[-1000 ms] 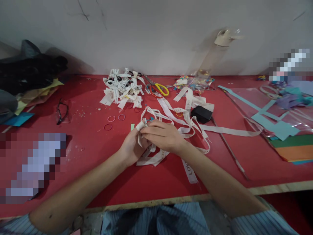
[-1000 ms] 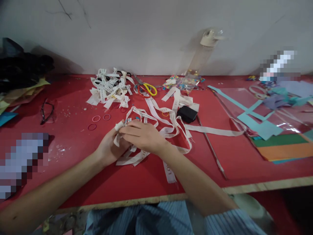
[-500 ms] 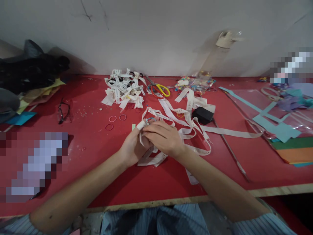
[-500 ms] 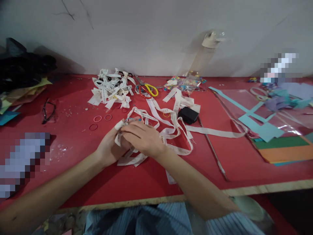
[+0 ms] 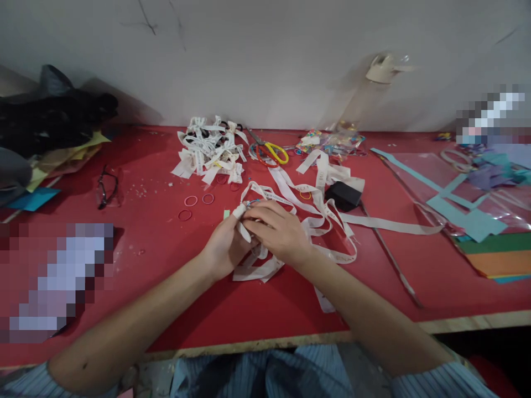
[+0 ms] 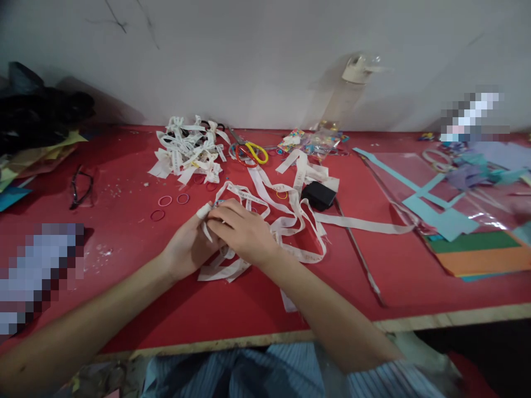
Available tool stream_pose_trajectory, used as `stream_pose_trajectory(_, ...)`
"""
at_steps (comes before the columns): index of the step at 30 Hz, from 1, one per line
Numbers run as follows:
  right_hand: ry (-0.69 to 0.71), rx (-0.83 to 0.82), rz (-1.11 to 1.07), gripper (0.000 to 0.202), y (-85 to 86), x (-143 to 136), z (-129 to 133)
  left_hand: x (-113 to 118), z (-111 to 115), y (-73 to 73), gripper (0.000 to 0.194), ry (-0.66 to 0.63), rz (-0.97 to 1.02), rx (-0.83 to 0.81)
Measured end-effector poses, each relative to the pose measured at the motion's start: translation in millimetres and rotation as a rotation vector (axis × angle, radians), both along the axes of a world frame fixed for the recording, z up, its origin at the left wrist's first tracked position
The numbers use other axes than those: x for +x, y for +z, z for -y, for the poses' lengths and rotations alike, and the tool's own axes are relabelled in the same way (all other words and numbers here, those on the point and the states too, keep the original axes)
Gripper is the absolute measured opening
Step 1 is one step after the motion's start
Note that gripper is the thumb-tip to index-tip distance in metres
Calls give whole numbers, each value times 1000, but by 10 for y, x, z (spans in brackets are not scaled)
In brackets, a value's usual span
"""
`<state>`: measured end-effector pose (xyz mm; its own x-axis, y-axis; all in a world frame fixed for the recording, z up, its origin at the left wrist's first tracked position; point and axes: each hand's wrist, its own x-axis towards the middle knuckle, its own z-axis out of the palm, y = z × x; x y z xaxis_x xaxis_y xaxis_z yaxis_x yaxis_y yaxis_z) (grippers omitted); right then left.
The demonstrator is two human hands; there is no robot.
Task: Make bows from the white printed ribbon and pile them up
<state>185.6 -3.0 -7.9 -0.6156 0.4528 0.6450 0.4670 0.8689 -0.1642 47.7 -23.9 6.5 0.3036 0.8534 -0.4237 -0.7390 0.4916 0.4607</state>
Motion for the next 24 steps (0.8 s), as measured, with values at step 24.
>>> stream_pose_trajectory(24, -56, -82, -193, 14, 1, -41, 60, 48, 31, 3, 26, -41, -17, 64)
